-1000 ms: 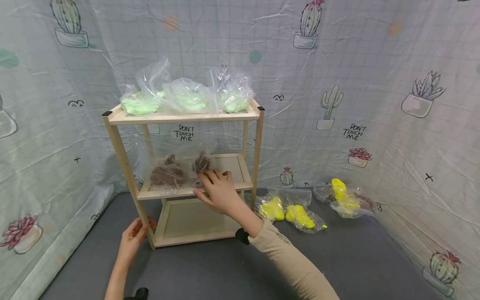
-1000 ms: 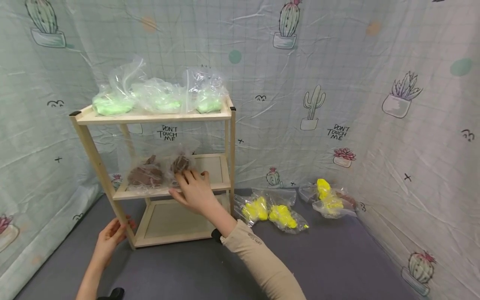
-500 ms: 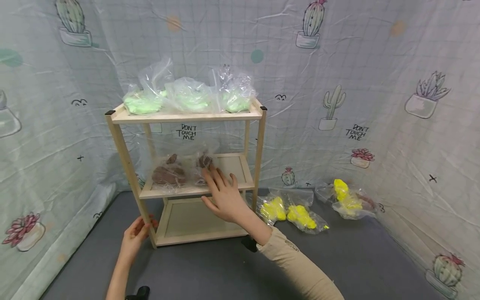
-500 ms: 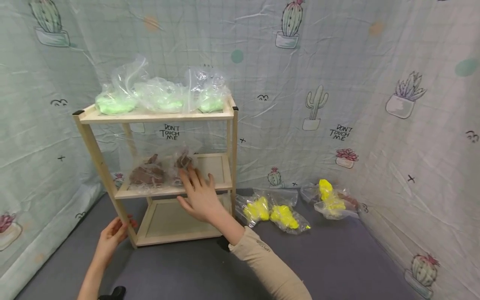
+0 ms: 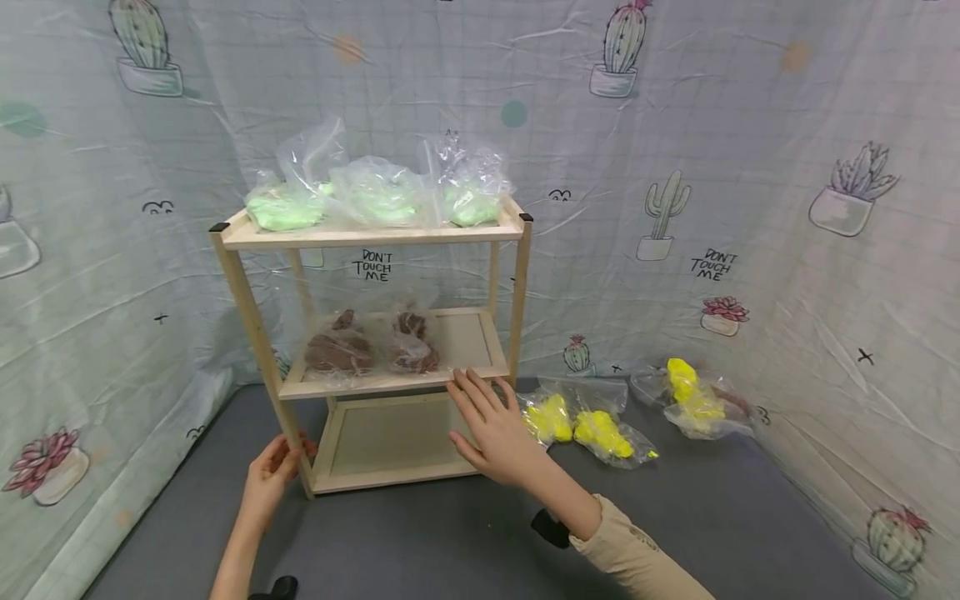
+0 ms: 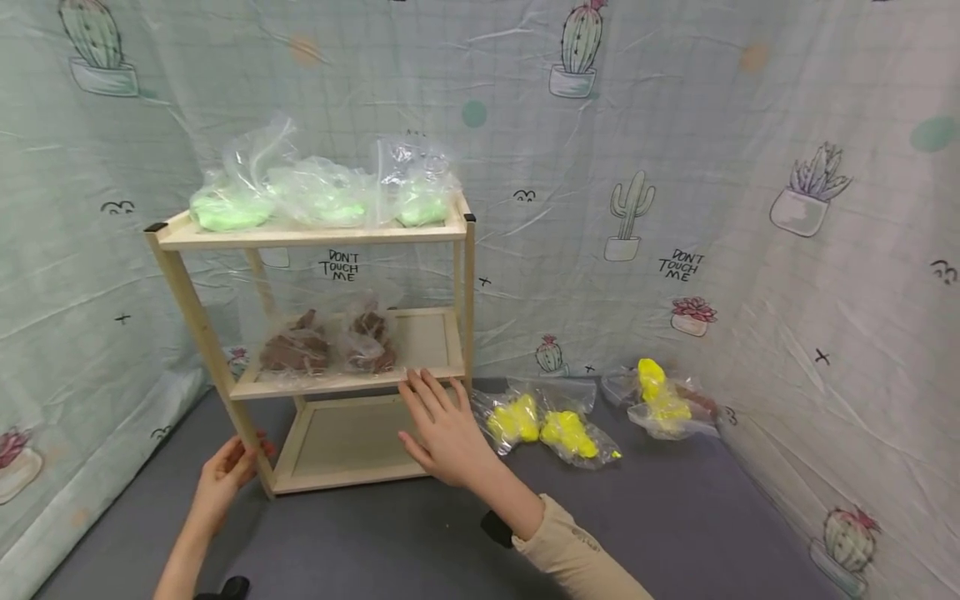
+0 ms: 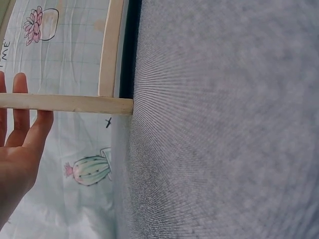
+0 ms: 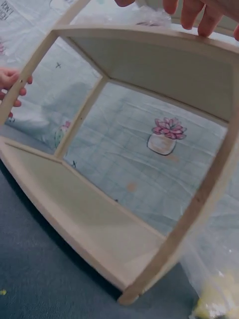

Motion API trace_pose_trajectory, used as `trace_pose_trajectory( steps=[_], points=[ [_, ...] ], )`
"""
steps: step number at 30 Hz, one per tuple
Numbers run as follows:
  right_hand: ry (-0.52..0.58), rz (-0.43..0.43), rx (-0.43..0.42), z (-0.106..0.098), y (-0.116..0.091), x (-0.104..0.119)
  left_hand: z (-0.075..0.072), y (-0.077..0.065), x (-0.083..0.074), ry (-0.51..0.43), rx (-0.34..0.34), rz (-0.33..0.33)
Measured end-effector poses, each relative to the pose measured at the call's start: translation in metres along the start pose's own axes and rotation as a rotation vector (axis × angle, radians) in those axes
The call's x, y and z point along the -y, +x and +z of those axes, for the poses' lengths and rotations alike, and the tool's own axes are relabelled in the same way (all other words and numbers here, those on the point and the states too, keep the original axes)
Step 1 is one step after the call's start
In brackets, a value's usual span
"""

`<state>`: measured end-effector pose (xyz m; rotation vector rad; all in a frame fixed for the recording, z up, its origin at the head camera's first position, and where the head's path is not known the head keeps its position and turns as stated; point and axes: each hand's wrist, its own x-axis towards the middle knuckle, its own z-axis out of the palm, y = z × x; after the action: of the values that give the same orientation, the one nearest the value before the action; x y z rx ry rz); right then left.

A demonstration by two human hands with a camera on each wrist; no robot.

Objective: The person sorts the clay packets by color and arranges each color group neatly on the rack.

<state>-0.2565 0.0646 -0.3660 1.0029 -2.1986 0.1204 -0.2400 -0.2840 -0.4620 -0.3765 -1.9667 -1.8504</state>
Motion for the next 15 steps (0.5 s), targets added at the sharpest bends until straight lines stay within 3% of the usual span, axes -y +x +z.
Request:
trace_pose_trajectory(
  steps=[6, 15],
  points=[
    [0.048, 0.015, -0.045, -0.012, -0.028, -0.01, 0.0, 0.0, 0.0, -0.001, 0.009, 0.014],
    [0.033, 0.029, -0.061, -0.018, -0.073, -0.041, 0.0, 0.0, 0.0, -0.006, -0.005, 0.006]
  ],
)
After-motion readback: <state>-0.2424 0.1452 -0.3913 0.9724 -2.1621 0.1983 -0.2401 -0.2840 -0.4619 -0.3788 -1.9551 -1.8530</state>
